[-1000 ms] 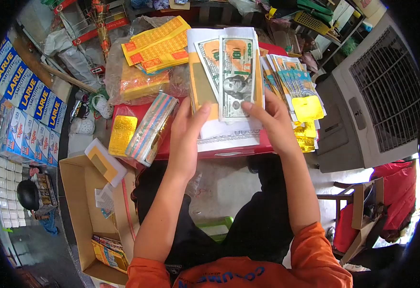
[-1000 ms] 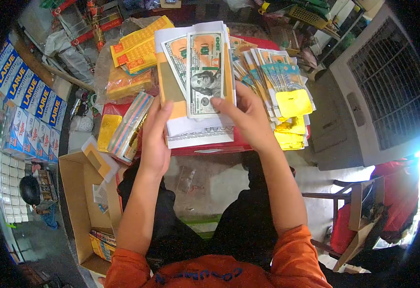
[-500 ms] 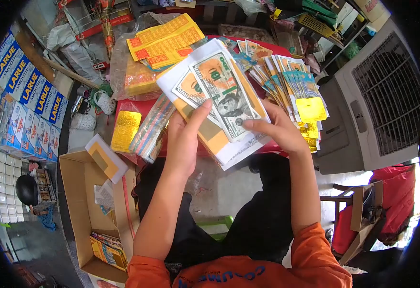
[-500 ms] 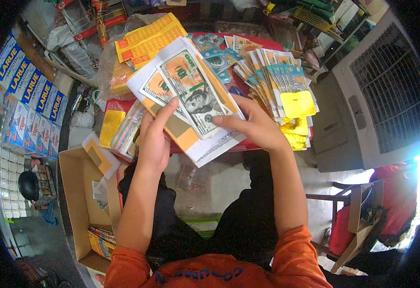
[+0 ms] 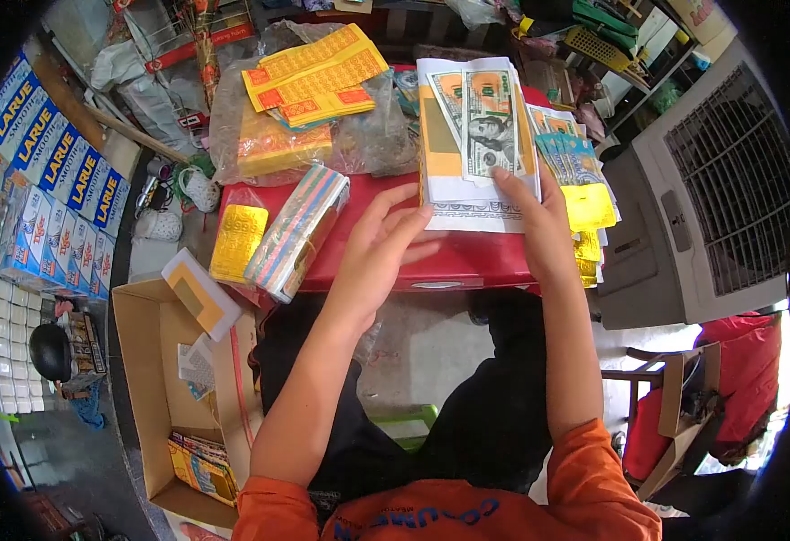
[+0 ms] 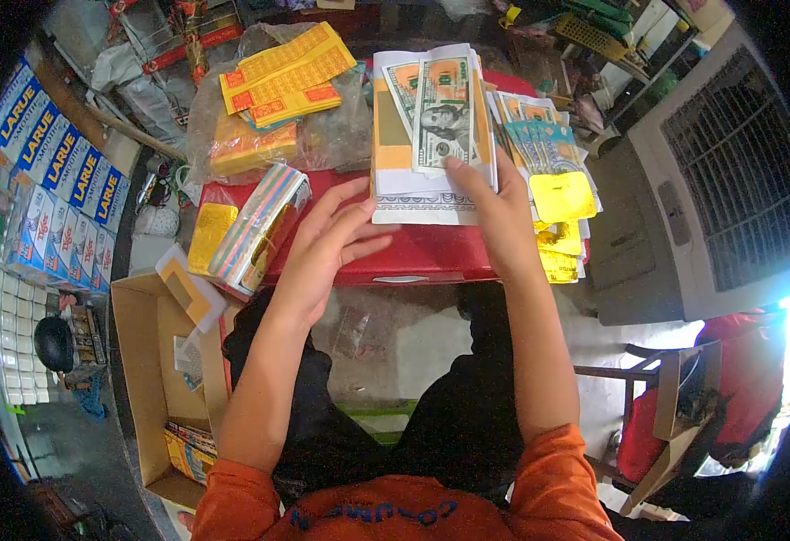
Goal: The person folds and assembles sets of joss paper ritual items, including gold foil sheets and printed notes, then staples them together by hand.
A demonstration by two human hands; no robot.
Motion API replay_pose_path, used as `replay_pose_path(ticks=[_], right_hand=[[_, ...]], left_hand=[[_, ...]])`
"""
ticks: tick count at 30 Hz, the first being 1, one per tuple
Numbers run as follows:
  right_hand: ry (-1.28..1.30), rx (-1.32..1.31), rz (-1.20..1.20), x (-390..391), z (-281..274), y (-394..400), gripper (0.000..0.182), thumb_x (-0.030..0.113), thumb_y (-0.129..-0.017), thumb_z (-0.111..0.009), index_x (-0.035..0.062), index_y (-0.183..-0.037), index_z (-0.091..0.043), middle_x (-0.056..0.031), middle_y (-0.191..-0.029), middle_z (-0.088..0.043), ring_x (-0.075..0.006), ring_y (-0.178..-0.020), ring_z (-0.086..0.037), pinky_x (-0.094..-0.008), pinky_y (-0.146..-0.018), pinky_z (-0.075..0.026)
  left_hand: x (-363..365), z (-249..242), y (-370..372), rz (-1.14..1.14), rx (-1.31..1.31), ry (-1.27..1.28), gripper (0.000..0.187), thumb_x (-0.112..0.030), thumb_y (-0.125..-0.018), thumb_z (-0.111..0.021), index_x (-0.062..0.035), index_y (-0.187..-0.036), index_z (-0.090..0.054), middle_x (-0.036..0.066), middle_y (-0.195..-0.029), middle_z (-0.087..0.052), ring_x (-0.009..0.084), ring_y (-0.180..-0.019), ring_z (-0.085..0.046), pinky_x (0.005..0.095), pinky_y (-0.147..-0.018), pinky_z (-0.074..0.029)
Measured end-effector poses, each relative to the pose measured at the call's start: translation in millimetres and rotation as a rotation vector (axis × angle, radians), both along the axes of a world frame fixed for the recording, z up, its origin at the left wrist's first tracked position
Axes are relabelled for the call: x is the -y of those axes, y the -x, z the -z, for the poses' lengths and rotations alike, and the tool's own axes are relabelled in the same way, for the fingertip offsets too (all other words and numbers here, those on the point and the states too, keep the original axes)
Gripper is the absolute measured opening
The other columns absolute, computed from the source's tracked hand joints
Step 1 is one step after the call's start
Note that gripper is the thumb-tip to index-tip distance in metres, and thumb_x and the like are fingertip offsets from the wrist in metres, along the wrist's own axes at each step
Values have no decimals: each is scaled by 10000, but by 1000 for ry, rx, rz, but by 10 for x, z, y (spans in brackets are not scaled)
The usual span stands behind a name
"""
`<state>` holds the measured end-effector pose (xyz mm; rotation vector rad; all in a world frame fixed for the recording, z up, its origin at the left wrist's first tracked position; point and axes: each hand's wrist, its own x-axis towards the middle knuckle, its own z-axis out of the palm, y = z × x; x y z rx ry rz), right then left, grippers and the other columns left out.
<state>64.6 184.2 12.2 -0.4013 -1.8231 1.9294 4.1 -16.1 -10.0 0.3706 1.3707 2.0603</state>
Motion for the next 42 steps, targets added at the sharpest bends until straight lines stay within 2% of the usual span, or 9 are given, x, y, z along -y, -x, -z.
replay_pose_path(ticks=[8,14,21,23,25,26,29,32,42], right_hand=[[3,12,-59,72,67,39,436,196,-966,-704,-35,-1321,-597,-97,-1151,-701,-145,-1034,-646,-300,-923,-507],[-518,248,-181,145,299,39,732,295,-968,-712,-80,-1509,-392,-144,-1309,-604,-156,-1080,-583,-300,-965,-471],[-946,156,-6,141,255,16,639,269,-934,-736,-37,-1441,-495,-114,-1123,-620,-153,-849,-534,-299,-758,-470],[-905,114,10,136,216,29,529,239,-933,-728,-5,-1373,-566,-90,-1093,-628,-138,-810,-527,-290,-720,-468],[-834,112,30,131,105,36,403,192,-931,-705,-9,-1269,-616,-159,-1094,-663,-235,-812,-625,-351,-757,-514],[-785,11,30,121,127,55,321,158,-946,-679,3,-1223,-636,-140,-1052,-700,-199,-773,-652,-331,-736,-522],[-588,89,-3,153,79,43,313,129,-988,-637,-8,-1270,-626,-100,-1137,-689,-126,-795,-654,-263,-719,-512],[-519,13,-34,208,103,49,274,117,-982,-640,-19,-1220,-635,-120,-1034,-725,-171,-775,-736,-283,-686,-549],[-453,0,32,159,181,79,231,107,-974,-650,-23,-1165,-666,-109,-1051,-713,-156,-741,-705,-276,-648,-537]], left_hand=[[8,24,40,-138,-27,-106,524,-320,-1051,-550,-50,-1492,-462,112,-1418,-559,187,-1313,-526,357,-1129,-376],[1,35,29,-238,-155,28,689,-322,-1019,-596,43,-1549,-351,157,-1571,-422,221,-1472,-354,348,-1219,-201],[2,92,51,-255,-121,-15,670,-230,-1017,-627,65,-1536,-323,188,-1546,-422,225,-1432,-399,340,-1180,-298],[-8,110,50,-270,-163,-10,643,-208,-1013,-629,59,-1524,-344,185,-1526,-439,230,-1421,-410,339,-1175,-307],[-14,148,66,-296,-191,-9,589,-190,-1010,-630,43,-1493,-386,183,-1490,-467,233,-1399,-432,346,-1171,-313],[-13,153,66,-315,-254,8,567,-186,-1010,-627,37,-1478,-399,178,-1475,-477,231,-1389,-440,347,-1167,-319],[-18,168,57,-345,-333,33,534,-183,-1011,-620,23,-1459,-416,176,-1450,-496,236,-1372,-457,354,-1161,-329],[-25,184,55,-354,-349,45,519,-184,-1013,-615,9,-1454,-420,183,-1429,-519,246,-1358,-476,363,-1148,-346],[-9,145,73,-334,-331,-84,405,-168,-1020,-604,-19,-1371,-469,169,-1251,-657,225,-1190,-614,357,-1055,-439]])
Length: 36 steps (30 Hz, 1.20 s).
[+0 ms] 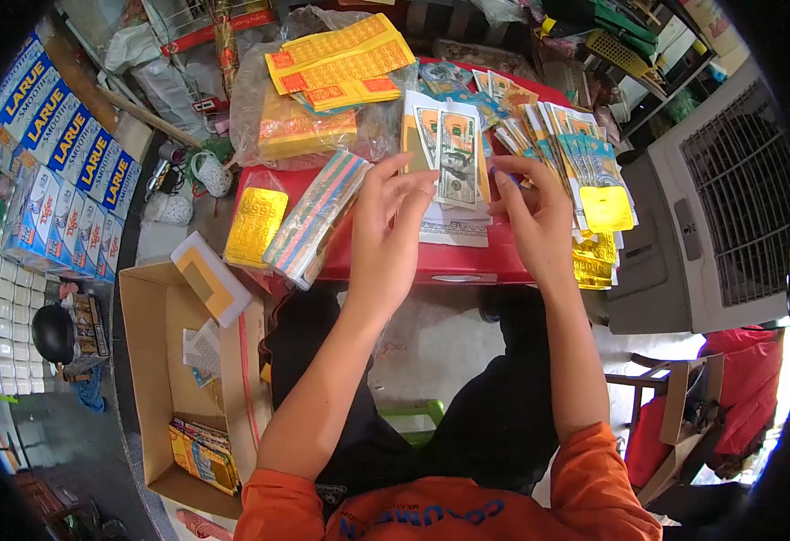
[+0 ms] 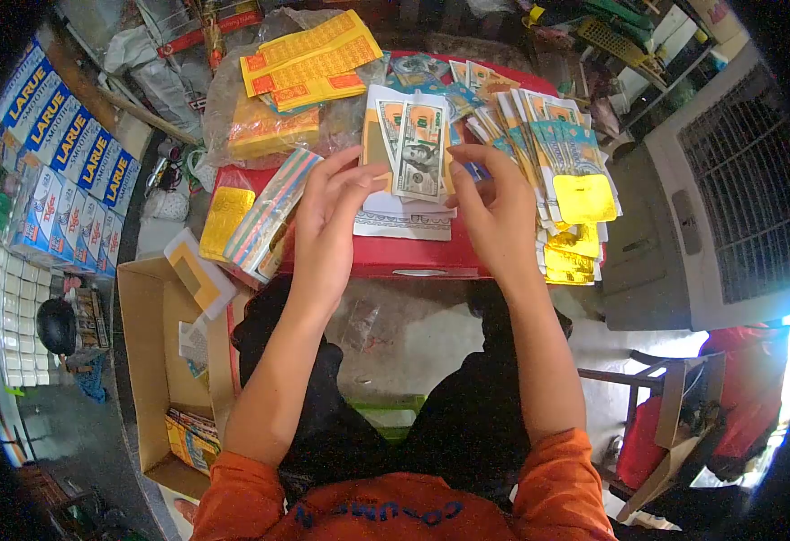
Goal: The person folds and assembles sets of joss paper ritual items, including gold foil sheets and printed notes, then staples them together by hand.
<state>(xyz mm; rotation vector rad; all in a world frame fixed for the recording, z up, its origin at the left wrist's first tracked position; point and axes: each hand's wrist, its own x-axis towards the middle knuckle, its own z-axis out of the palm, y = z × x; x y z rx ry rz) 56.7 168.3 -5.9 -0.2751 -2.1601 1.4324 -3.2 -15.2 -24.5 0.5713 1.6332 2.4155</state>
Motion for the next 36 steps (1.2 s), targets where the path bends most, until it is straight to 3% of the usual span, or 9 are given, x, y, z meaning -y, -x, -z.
replay_pose_path(ticks=[2,5,9,12,15,20,25,27,36], right_hand=[[-228,42,32,-57,-1,-6,242,110,-1006,-630,4,-1222,-649,-69,-1022,-672,-106,-740,-648,-227,-681,-550],[-157,-50,74,-45,-22,11,195,107,-956,-666,9,-1120,-703,-79,-970,-695,-117,-721,-570,-265,-626,-475],[-271,-19,117,-109,-86,-26,193,110,-955,-667,11,-1116,-704,-71,-940,-695,-113,-716,-581,-263,-622,-465],[-107,-2,153,-129,-114,-49,193,115,-954,-664,12,-1112,-706,-72,-924,-699,-119,-693,-585,-273,-628,-471],[-253,17,216,-211,-86,-56,206,128,-960,-656,9,-1121,-703,-96,-964,-715,-139,-667,-597,-292,-632,-478],[-379,172,56,-91,-10,-60,338,226,-967,-663,12,-1229,-660,-168,-1053,-737,-232,-690,-661,-357,-665,-519],[-289,267,33,-50,70,-59,478,305,-990,-618,4,-1357,-553,-230,-1189,-712,-296,-789,-727,-411,-749,-544],[-187,268,-102,-80,110,-57,491,199,-1017,-617,2,-1443,-473,-228,-1276,-668,-119,-695,-640,-264,-570,-523],[-116,310,-134,-46,41,-80,517,191,-1014,-622,8,-1461,-439,-244,-1312,-642,-126,-697,-636,-262,-559,-522]], left_hand=[[0,-22,-24,-6,-6,4,382,-171,-1032,-573,-12,-1370,-488,164,-1256,-659,220,-1180,-615,354,-1058,-439],[20,-80,-40,-22,13,15,360,-180,-1040,-545,-5,-1354,-521,147,-1242,-665,208,-1149,-618,344,-1038,-449],[44,-76,-19,-35,73,-2,353,-208,-1028,-554,-13,-1323,-554,118,-1197,-673,181,-1096,-622,328,-983,-468],[49,-82,-10,-34,94,-10,353,-213,-1023,-560,-19,-1317,-560,107,-1183,-677,170,-1080,-624,330,-994,-461],[45,-86,-14,-31,116,-7,354,-213,-1022,-561,-12,-1313,-562,116,-1225,-661,190,-1137,-612,341,-1039,-440],[7,-23,-45,-39,83,87,420,-211,-1043,-560,2,-1393,-470,166,-1360,-551,222,-1269,-533,339,-1099,-387],[-6,57,-19,32,115,132,511,-309,-1074,-484,6,-1469,-410,161,-1446,-462,226,-1368,-442,342,-1157,-307],[-7,101,3,87,181,113,561,-396,-1089,-413,-33,-1516,-397,118,-1526,-432,197,-1453,-360,347,-1219,-229],[-16,69,-13,72,200,112,568,-388,-1092,-412,-19,-1523,-380,113,-1519,-438,201,-1452,-359,344,-1212,-236]])
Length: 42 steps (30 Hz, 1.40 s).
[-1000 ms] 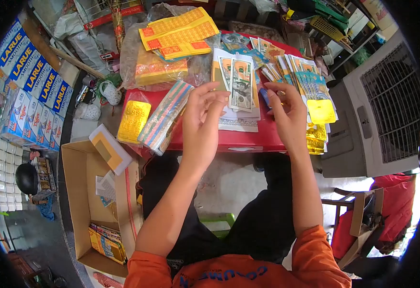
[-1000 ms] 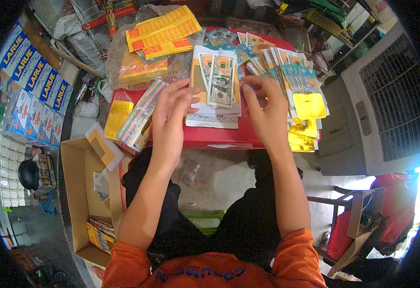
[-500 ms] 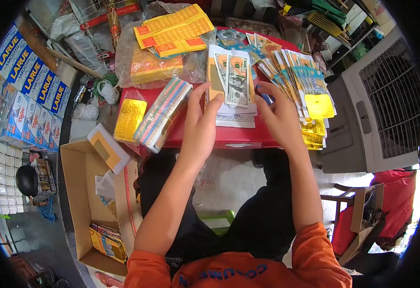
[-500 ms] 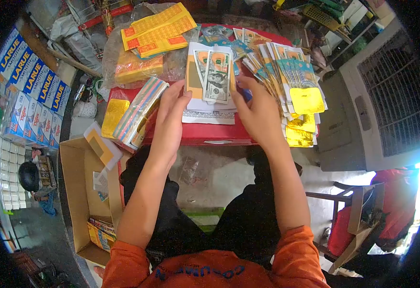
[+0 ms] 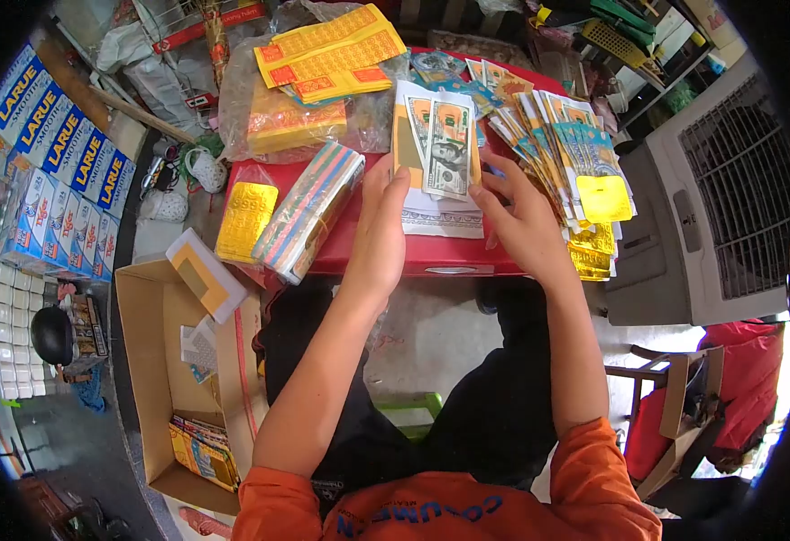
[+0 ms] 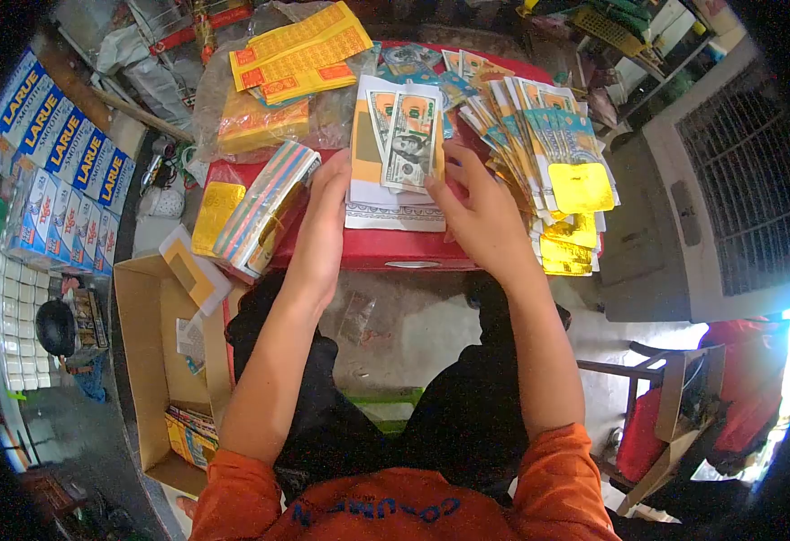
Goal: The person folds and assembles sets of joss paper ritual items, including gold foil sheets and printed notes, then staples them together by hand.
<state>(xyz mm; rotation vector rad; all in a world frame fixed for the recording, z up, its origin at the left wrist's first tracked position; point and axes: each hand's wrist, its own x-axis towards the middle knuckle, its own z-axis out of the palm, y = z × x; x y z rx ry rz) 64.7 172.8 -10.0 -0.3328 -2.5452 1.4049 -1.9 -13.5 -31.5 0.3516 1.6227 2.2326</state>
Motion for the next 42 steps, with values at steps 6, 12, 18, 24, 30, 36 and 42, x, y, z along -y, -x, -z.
replay_pose_path(ticks=[6,12,18,24,30,36,42], right_hand=[[-173,-153,62,-30,47,16,478,250,-975,-674,7,-1363,-539,-213,-1228,-702,-296,-994,-727,-358,-816,-555],[-103,-195,62,176,-92,13,375,169,-980,-672,1,-1308,-605,-153,-1216,-664,-210,-986,-652,-337,-844,-530],[-295,-364,10,278,-114,26,345,111,-998,-631,-49,-1302,-595,-154,-1332,-632,-199,-1127,-631,-331,-976,-482],[-206,-388,-29,552,-100,45,339,74,-998,-623,-20,-1322,-585,-113,-1348,-629,-168,-1037,-654,-312,-951,-495],[-451,-422,-128,809,-93,50,318,75,-993,-623,-7,-1299,-609,-134,-1313,-644,-188,-1085,-649,-343,-970,-489],[-458,-504,-204,938,-95,42,304,-23,-933,-658,7,-1236,-663,-165,-1319,-609,-187,-1020,-659,-299,-836,-543],[-487,-533,-246,962,-101,41,288,-4,-906,-681,28,-1192,-683,-146,-1253,-617,-177,-819,-654,-323,-813,-525]], left_hand=[[-67,71,4,-66,-187,13,552,-301,-1063,-504,33,-1487,-392,168,-1479,-467,225,-1403,-406,349,-1175,-286],[-106,106,-221,-241,-512,242,628,-289,-1018,-609,50,-1481,-354,250,-1489,-425,330,-1421,-406,422,-1186,-296],[811,-114,-702,-239,-618,230,521,-225,-1008,-628,40,-1424,-458,229,-1433,-502,324,-1361,-481,418,-1154,-357],[2143,300,-834,-576,-229,190,278,-94,-1011,-561,-15,-1274,-604,108,-1135,-691,179,-1049,-651,327,-962,-501],[3119,1118,-516,-611,-129,525,255,-153,-1019,-572,-23,-1229,-637,110,-1121,-713,163,-1044,-646,311,-940,-496],[2878,1215,-597,-515,-53,645,232,-166,-1011,-614,-19,-1183,-664,96,-1120,-719,170,-1023,-666,317,-929,-505],[2237,286,-89,-695,-675,788,312,-215,-975,-676,-10,-1209,-652,143,-1128,-707,271,-1038,-681,370,-950,-514]])
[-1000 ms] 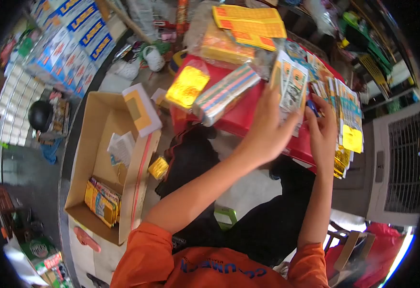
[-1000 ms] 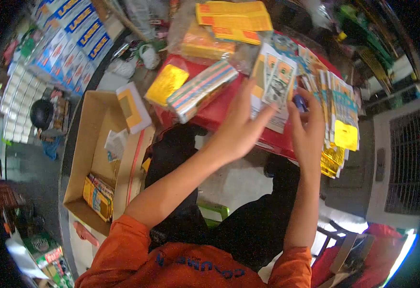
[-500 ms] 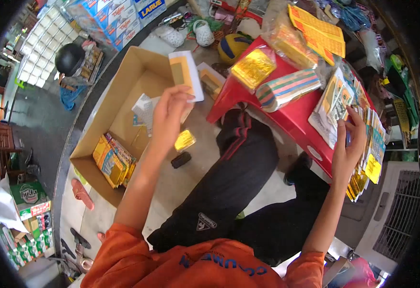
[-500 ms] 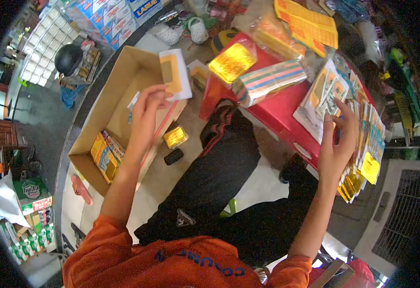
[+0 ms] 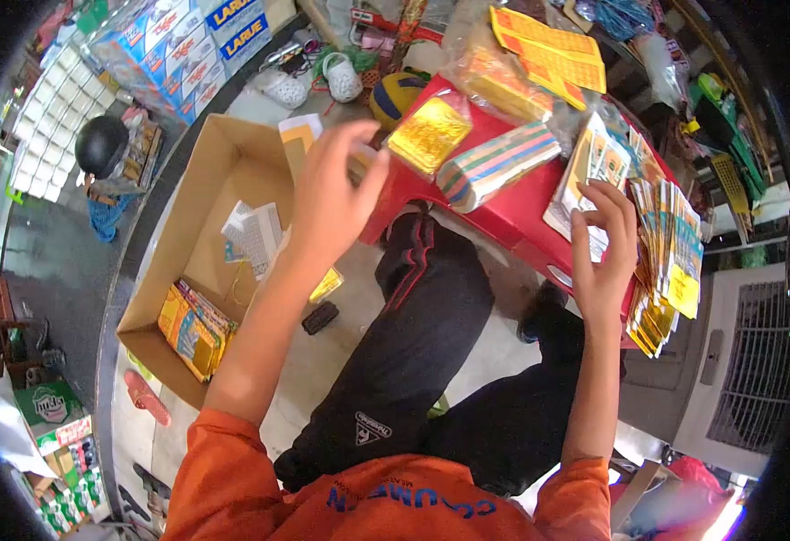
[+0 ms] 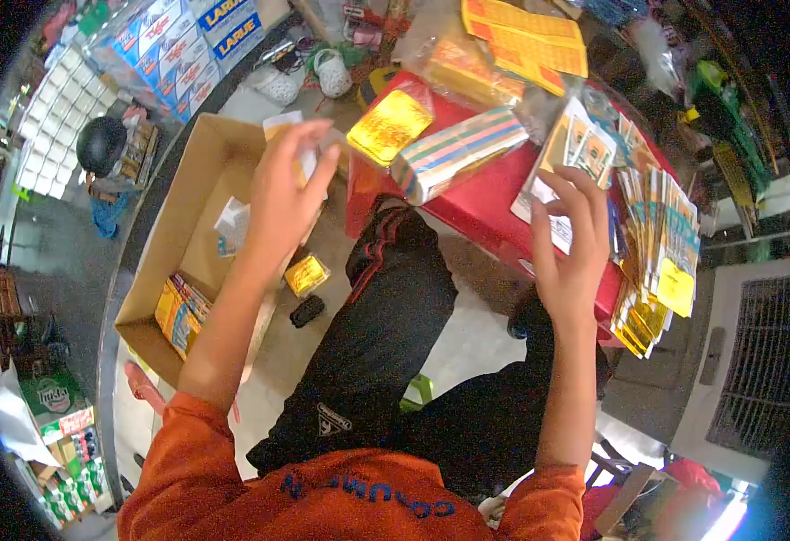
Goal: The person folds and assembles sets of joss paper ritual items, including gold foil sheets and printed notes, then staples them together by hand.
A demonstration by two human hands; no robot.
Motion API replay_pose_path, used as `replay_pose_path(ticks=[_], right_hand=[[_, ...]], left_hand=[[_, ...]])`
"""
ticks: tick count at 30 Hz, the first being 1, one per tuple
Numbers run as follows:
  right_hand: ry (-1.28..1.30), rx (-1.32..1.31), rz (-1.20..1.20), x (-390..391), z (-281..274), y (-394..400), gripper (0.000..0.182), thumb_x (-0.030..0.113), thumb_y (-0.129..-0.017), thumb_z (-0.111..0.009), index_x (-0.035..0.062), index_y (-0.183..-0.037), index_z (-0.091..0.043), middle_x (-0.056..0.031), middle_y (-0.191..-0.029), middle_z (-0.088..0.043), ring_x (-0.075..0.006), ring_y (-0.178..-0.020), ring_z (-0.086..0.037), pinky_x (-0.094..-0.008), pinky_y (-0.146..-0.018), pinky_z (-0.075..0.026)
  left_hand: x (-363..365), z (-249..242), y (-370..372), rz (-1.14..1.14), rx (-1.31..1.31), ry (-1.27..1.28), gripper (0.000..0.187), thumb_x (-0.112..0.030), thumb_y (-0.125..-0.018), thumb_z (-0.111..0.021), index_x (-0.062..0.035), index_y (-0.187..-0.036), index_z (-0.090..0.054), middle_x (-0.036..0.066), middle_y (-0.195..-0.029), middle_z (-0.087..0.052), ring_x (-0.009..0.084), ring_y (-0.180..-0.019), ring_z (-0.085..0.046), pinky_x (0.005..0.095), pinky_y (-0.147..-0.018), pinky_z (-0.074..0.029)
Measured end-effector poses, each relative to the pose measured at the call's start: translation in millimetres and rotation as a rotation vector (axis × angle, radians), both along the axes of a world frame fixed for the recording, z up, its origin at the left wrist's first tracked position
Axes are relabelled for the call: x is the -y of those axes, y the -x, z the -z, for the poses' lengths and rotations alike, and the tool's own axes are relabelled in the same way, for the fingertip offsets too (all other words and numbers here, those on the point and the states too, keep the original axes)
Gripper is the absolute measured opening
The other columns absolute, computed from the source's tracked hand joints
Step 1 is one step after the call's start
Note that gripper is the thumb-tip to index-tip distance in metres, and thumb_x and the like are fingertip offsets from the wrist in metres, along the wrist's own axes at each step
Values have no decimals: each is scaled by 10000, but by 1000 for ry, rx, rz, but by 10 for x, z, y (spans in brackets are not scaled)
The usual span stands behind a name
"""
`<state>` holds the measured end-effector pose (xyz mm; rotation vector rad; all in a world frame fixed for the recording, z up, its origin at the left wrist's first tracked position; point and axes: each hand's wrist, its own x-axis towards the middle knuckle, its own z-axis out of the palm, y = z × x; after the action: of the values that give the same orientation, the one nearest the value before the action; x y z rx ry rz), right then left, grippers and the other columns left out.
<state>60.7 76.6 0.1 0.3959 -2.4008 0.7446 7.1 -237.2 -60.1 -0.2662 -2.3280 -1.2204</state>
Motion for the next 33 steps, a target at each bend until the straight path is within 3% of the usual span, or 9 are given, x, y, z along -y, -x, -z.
replay_pose_path(ticks=[5,7,8,21,23,26,29,31,33], right_hand=[[63,-45,-24,-76,-14,-38,275,-23,-899,-682,29,-1169,-692,-144,-1230,-623,-200,-828,-659,-320,-757,-543],[82,-73,-36,-105,-32,-48,275,-26,-905,-674,34,-1172,-695,-151,-1218,-622,-218,-843,-669,-322,-751,-561],[100,-63,-41,-120,-44,-62,275,-28,-906,-671,37,-1172,-696,-150,-1217,-621,-218,-842,-670,-323,-751,-561],[177,-50,-105,-310,-153,-280,307,26,-900,-665,87,-1201,-669,-121,-1239,-601,-265,-921,-699,-368,-773,-582],[189,-72,-62,-415,-168,-271,300,29,-899,-671,79,-1195,-667,-120,-1221,-611,-254,-875,-686,-361,-766,-566],[281,-152,-25,-568,-242,-261,270,37,-913,-656,61,-1182,-672,-116,-1156,-638,-219,-804,-660,-342,-767,-536],[500,-68,15,-662,-306,-255,262,41,-923,-647,46,-1184,-673,-108,-1098,-658,-187,-780,-655,-316,-749,-520],[556,-68,23,-703,-272,-225,264,43,-930,-643,32,-1193,-672,-99,-1061,-671,-146,-758,-640,-287,-739,-503],[709,3,4,-697,-255,-236,264,44,-934,-646,31,-1196,-673,-93,-1067,-672,-119,-747,-623,-269,-736,-494]], left_hand=[[-396,-233,651,-32,23,441,520,-394,-888,-737,15,-1201,-668,240,-1115,-705,404,-1055,-676,448,-955,-519],[-469,-295,833,137,487,594,664,-566,-810,-746,64,-1017,-726,275,-1019,-721,422,-983,-703,481,-882,-557],[-493,-313,891,111,502,633,690,-612,-754,-772,53,-934,-746,285,-992,-725,427,-970,-713,486,-862,-566],[-192,-701,792,-70,248,686,513,-461,-715,-849,-33,-984,-757,212,-887,-750,355,-839,-742,444,-783,-583],[-134,-939,741,33,270,461,477,-358,-849,-791,17,-1132,-711,124,-934,-777,201,-819,-755,341,-742,-592],[-311,-1311,586,193,300,168,483,-379,-924,-696,5,-1218,-685,137,-1042,-762,207,-904,-747,323,-782,-590],[-749,-1439,258,706,424,-536,726,-492,-927,-564,56,-1400,-513,216,-1240,-665,288,-1026,-713,387,-908,-572],[-1119,-1307,112,1074,567,-994,752,-476,-904,-573,58,-1422,-474,171,-1166,-646,252,-966,-676,341,-874,-543],[-1468,-1156,25,1213,760,-1174,713,-437,-894,-580,26,-1423,-466,98,-1028,-591,196,-852,-587,291,-783,-482]])
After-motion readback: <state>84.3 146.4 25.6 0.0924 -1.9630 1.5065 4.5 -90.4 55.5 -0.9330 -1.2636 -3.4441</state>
